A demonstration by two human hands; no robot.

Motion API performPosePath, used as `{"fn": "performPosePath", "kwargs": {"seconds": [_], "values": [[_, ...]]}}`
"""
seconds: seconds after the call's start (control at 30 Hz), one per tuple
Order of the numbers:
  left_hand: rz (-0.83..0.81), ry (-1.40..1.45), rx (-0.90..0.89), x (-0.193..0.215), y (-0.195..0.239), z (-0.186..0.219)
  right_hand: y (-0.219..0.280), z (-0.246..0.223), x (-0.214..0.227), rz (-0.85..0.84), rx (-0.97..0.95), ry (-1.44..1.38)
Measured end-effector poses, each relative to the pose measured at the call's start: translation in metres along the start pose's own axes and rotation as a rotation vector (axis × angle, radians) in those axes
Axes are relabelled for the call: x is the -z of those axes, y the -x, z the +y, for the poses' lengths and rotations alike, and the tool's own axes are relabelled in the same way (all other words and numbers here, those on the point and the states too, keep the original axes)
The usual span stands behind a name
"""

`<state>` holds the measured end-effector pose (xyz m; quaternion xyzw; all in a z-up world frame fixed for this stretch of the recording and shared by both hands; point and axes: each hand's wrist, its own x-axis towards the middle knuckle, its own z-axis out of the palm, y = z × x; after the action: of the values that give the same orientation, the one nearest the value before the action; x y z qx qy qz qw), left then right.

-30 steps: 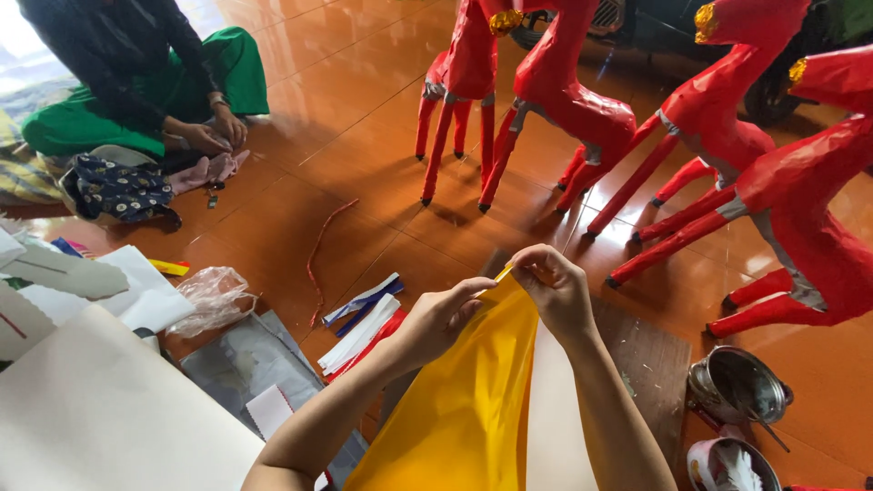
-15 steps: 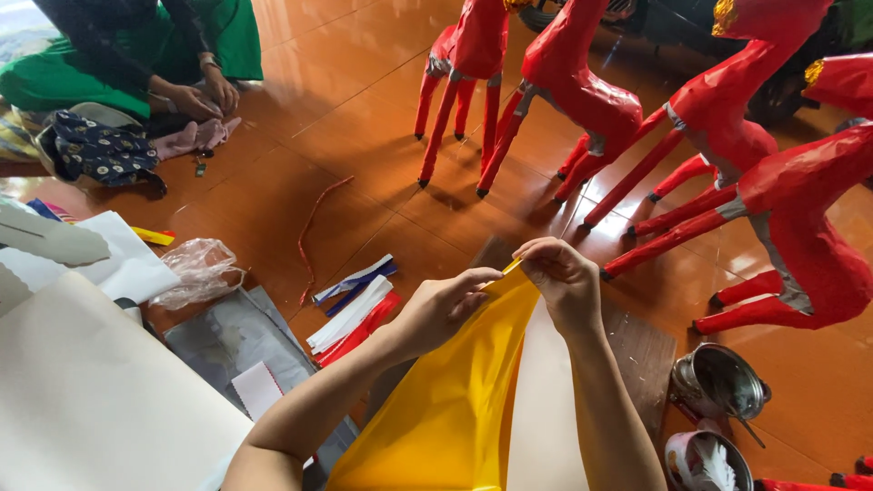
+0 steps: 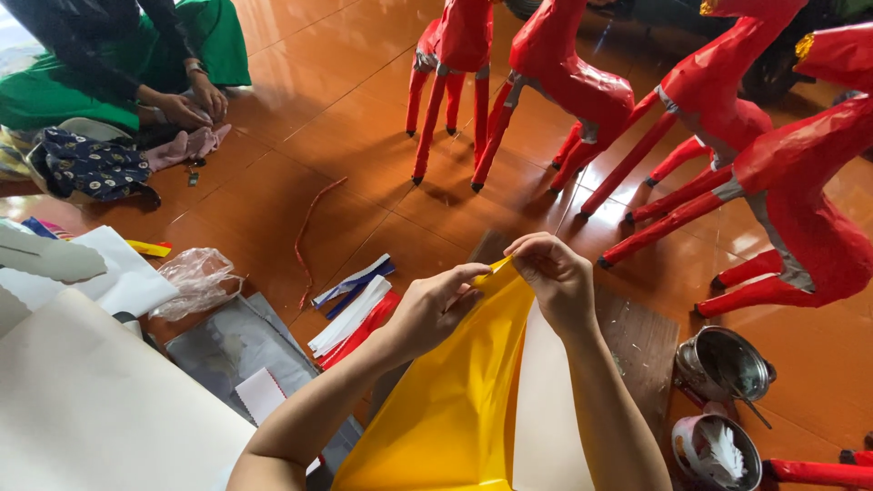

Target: Folding and cutting yellow paper into strips for craft decorations.

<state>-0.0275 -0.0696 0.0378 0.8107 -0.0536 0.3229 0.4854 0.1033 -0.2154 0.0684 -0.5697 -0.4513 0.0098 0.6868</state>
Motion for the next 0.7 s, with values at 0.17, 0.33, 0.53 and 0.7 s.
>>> {"fn": "performPosePath", "kwargs": {"seconds": [0.17, 0.33, 0.53, 0.7], "values": [[-0.027, 0.061, -0.011, -0.004, -0.005, -0.006, 0.002, -0.003, -0.001, -0.001, -0.015, 0.0], [0.085, 0.125, -0.026, -0.009, -0.008, 0.004, 0.004, -0.009, -0.004, 0.005, -0.013, -0.006], [0.138, 0.123, -0.034, -0.014, -0.008, -0.001, 0.0, -0.01, -0.01, 0.047, -0.06, -0.008], [0.169, 0.038, -0.019, -0.015, -0.007, -0.004, -0.005, -0.003, -0.013, 0.106, -0.08, 0.023]]}}
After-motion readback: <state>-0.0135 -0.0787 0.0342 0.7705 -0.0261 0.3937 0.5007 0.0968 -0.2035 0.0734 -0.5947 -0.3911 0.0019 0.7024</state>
